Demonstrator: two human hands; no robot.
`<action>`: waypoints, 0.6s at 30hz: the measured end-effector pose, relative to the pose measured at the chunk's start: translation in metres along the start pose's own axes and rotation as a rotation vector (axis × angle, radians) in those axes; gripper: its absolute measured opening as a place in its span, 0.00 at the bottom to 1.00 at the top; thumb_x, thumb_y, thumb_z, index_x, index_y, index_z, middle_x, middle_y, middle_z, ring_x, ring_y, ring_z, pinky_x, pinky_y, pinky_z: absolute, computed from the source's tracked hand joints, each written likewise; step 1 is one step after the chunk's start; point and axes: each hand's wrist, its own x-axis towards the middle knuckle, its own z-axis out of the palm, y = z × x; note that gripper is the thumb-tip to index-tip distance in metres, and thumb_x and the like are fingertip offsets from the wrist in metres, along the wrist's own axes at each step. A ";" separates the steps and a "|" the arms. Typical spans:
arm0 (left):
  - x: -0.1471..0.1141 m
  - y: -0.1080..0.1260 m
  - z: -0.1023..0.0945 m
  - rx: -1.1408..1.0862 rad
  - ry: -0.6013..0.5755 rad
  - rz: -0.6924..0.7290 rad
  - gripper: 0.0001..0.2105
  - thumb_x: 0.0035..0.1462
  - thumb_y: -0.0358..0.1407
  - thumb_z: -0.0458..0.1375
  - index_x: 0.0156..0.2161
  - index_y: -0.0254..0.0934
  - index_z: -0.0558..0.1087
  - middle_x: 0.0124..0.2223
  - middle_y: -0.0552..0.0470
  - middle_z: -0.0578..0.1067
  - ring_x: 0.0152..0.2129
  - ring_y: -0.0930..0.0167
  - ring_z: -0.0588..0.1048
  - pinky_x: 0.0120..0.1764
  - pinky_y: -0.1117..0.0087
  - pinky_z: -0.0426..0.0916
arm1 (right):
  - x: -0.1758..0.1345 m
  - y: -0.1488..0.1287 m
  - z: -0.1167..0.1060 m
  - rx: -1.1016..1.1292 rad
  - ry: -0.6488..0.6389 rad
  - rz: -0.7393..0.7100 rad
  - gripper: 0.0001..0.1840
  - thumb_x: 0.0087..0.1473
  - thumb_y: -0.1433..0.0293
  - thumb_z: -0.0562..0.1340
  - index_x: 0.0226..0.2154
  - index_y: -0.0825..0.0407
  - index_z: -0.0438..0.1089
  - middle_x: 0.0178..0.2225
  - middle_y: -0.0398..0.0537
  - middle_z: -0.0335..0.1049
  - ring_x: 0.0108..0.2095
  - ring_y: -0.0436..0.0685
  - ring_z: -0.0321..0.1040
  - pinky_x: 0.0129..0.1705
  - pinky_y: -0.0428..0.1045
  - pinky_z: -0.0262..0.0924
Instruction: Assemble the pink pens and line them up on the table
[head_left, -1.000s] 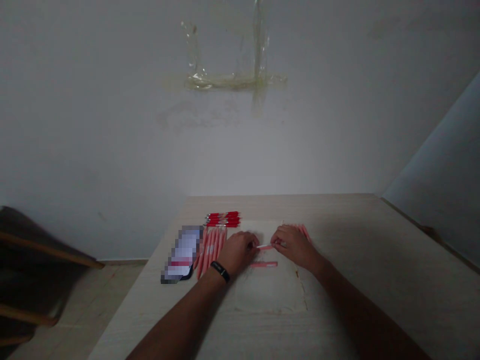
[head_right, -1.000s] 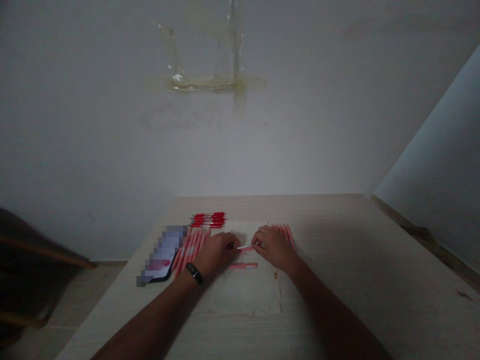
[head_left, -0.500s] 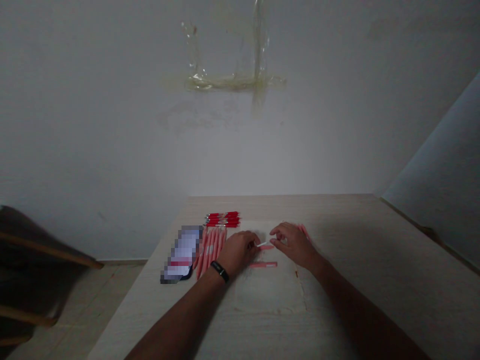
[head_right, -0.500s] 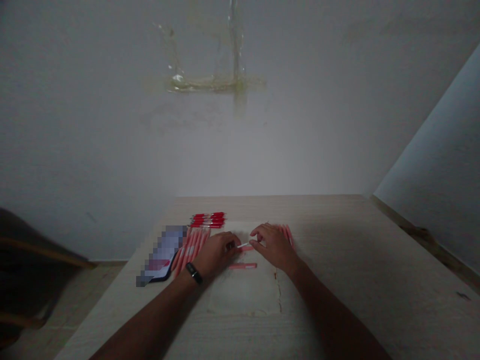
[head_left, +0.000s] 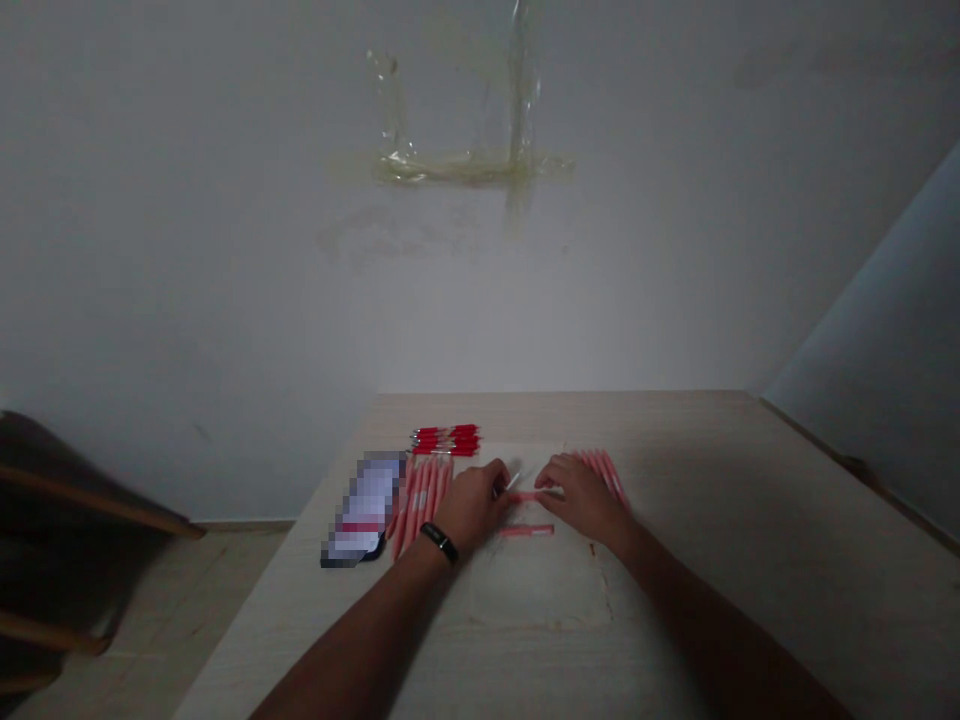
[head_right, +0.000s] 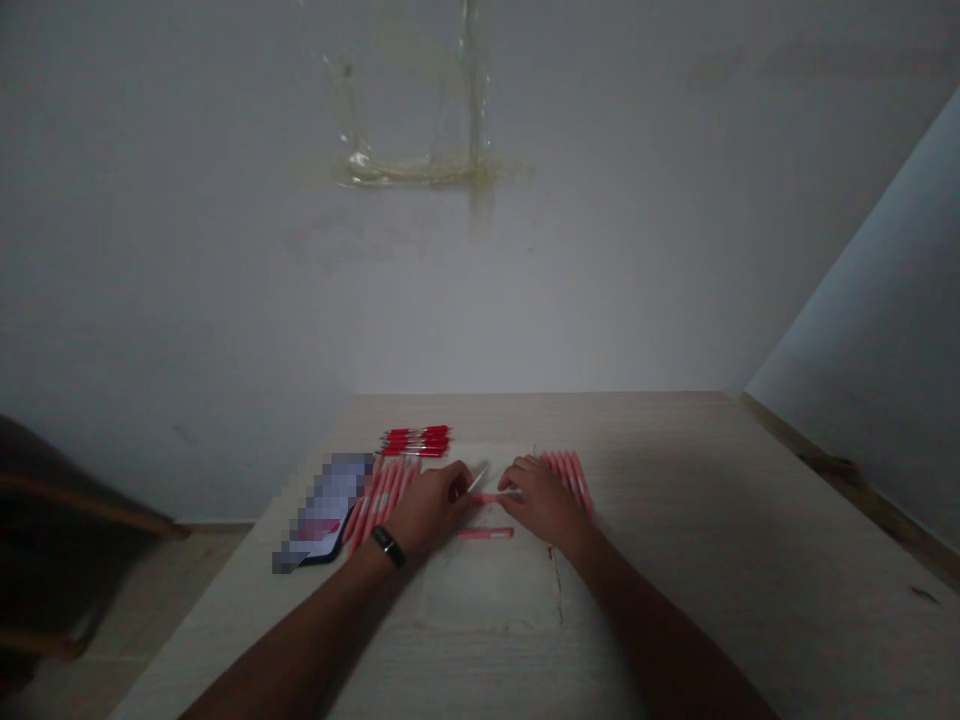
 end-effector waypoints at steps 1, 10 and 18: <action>0.000 0.000 0.001 0.005 -0.001 -0.005 0.05 0.57 0.36 0.58 0.37 0.38 0.71 0.33 0.51 0.78 0.29 0.70 0.73 0.28 0.73 0.55 | 0.000 0.000 0.001 0.002 -0.014 0.001 0.02 0.56 0.70 0.65 0.34 0.51 0.71 0.35 0.45 0.70 0.40 0.55 0.65 0.44 0.50 0.56; -0.001 0.002 0.000 0.030 -0.020 -0.022 0.07 0.57 0.39 0.59 0.38 0.39 0.72 0.34 0.50 0.78 0.30 0.69 0.74 0.30 0.72 0.56 | 0.000 -0.003 0.007 -0.028 -0.066 0.006 0.01 0.56 0.71 0.65 0.34 0.51 0.72 0.35 0.45 0.69 0.42 0.56 0.65 0.44 0.50 0.57; 0.000 0.003 -0.003 0.030 0.007 -0.024 0.07 0.54 0.29 0.56 0.38 0.39 0.72 0.34 0.51 0.77 0.31 0.69 0.74 0.31 0.72 0.57 | 0.002 0.011 -0.012 -0.082 0.034 0.078 0.02 0.56 0.72 0.64 0.34 0.50 0.72 0.34 0.45 0.69 0.40 0.56 0.65 0.45 0.51 0.55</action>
